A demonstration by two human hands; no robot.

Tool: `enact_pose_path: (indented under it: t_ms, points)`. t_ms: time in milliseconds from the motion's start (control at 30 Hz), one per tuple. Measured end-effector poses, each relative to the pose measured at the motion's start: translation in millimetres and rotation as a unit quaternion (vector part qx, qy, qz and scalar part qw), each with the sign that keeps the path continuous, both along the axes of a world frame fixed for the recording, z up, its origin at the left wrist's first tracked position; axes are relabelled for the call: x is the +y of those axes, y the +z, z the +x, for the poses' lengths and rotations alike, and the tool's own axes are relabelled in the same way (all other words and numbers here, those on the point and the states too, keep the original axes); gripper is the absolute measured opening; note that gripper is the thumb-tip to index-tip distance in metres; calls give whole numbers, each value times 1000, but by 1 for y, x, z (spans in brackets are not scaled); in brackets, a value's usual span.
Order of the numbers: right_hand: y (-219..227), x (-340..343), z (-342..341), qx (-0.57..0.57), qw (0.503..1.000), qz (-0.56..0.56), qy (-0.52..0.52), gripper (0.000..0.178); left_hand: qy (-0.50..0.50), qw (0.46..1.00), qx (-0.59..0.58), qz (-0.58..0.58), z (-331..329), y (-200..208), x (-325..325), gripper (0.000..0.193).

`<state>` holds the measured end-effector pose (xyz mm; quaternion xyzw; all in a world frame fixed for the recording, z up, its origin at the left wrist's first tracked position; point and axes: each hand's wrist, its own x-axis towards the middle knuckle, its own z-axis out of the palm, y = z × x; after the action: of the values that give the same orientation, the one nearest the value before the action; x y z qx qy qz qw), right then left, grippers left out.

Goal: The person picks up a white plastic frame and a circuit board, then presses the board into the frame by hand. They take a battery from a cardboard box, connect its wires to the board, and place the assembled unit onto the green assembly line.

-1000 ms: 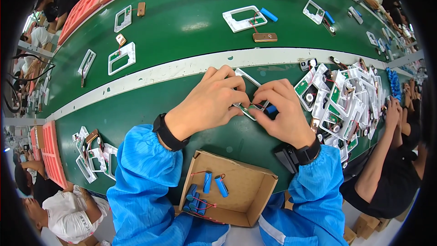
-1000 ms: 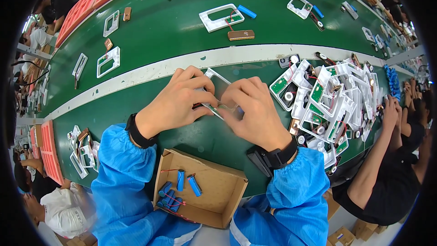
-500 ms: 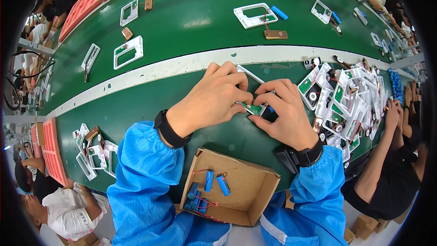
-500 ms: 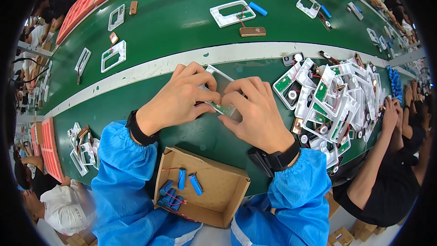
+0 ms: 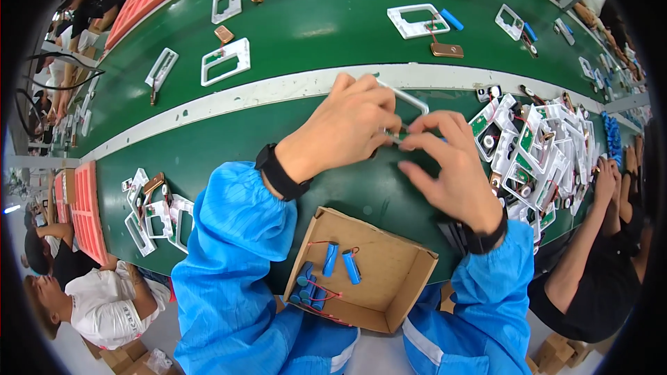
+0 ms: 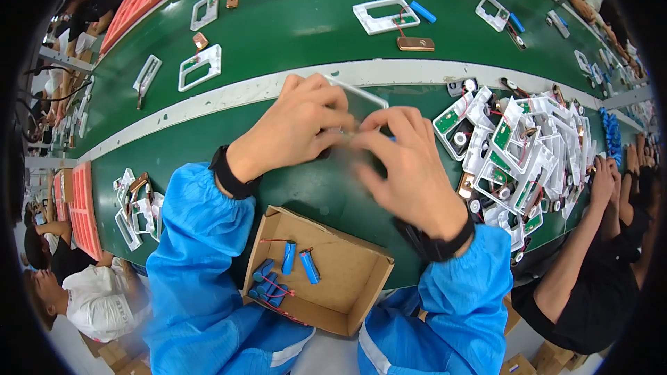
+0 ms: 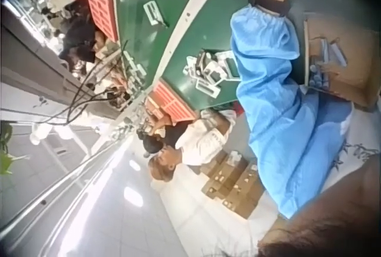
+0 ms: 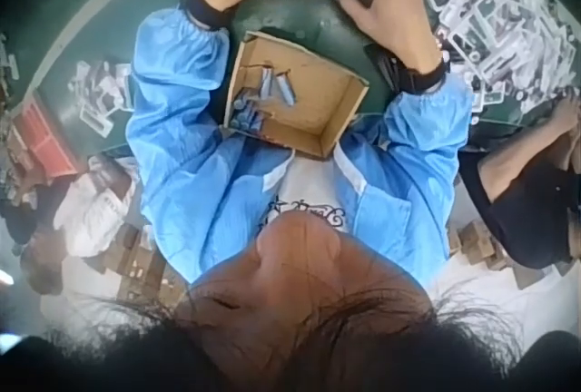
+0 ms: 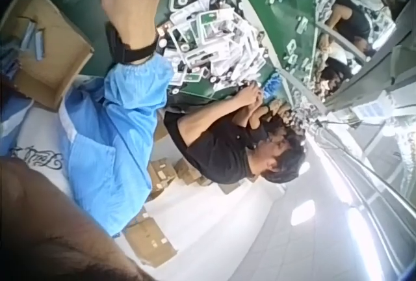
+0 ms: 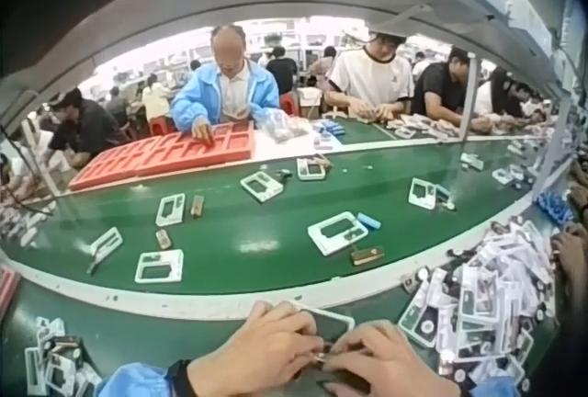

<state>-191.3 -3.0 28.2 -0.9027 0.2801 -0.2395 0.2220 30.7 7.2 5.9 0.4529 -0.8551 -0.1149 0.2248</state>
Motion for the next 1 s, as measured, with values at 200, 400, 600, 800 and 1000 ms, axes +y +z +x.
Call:
enact_pose_path:
  t_ms: [200, 400, 600, 800, 1000]
  points:
    - [49, 77, 8, 123, 976, -12, 179, 30, 163, 978, 36, -127, 24, 8, -58, 22]
    - [32, 88, 3, 219, 942, -70, 244, 23, 374, 922, -83, -47, 82, -3, -59, 41]
    - [36, 51, -5, -147, 916, 290, 236, 13, 457, 854, -179, 171, 145, 8, -26, 29]
    - [20, -2, -13, -458, 737, 491, 79, 29, 418, 887, -155, 120, 136, 14, -19, 24]
    - [-15, -36, -36, -469, 597, 651, -3, 33, 400, 904, 92, 123, 101, 21, -22, 24]
